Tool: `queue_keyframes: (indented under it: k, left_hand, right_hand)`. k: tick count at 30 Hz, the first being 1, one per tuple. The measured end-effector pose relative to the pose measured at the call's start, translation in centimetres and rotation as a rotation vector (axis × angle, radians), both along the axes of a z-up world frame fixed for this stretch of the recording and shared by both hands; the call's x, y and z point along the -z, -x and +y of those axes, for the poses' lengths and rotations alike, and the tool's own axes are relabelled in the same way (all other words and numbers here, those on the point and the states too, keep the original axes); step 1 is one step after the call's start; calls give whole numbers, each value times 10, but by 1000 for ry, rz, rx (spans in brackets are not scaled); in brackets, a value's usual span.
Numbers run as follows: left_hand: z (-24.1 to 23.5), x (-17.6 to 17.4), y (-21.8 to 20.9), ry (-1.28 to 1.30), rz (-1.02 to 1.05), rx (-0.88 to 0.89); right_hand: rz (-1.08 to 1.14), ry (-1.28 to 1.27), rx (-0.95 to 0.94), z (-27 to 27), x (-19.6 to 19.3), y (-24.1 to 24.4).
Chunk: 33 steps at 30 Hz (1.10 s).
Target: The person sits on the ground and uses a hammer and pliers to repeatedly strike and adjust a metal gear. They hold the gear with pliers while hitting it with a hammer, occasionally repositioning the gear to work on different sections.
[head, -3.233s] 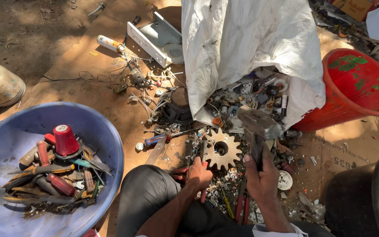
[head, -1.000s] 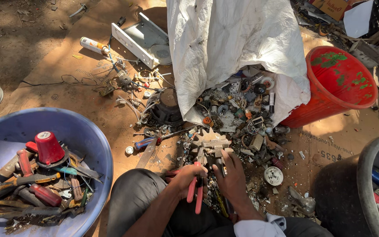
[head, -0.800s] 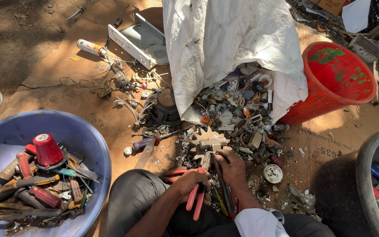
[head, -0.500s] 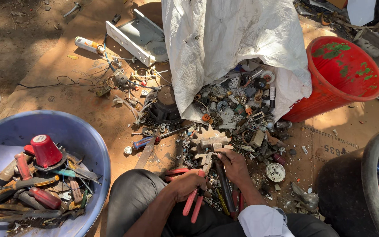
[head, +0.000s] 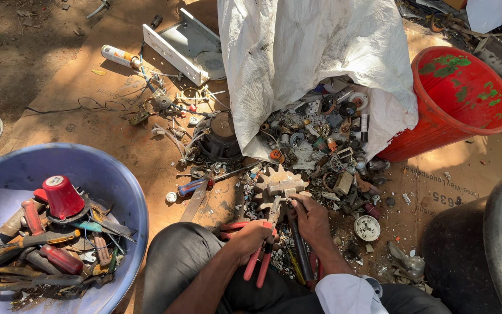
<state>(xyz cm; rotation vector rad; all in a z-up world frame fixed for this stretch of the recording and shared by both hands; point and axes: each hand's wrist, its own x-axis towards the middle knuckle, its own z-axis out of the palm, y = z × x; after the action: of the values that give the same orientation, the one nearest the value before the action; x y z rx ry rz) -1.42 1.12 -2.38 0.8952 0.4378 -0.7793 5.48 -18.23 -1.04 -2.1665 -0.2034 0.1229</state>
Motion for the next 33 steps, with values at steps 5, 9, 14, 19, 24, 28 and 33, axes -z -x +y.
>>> queue_keyframes:
  k: [5,9,14,19,24,28,33]
  left_hand:
    - [0,-15,0,-144,26,62]
    - [-7,-9,8,-296,-66,48]
    - [-7,19,6,-660,-177,15]
    - [-7,29,-4,-551,116,-78]
    - [-11,17,-10,-613,39,-117]
    - [-14,21,-14,-730,46,-65]
    - [-18,72,-14,-920,-114,122]
  right_hand:
    - [34,24,7,3,1,0]
    - [-252,-7,-61,6,5,0]
    - [-168,102,90,1,13,8]
    - [170,140,145,-2,17,25]
    - [1011,-433,264,-7,3,26]
    - [788,-285,216,3,-25,29]
    - [-39,203,75,11,-67,50]
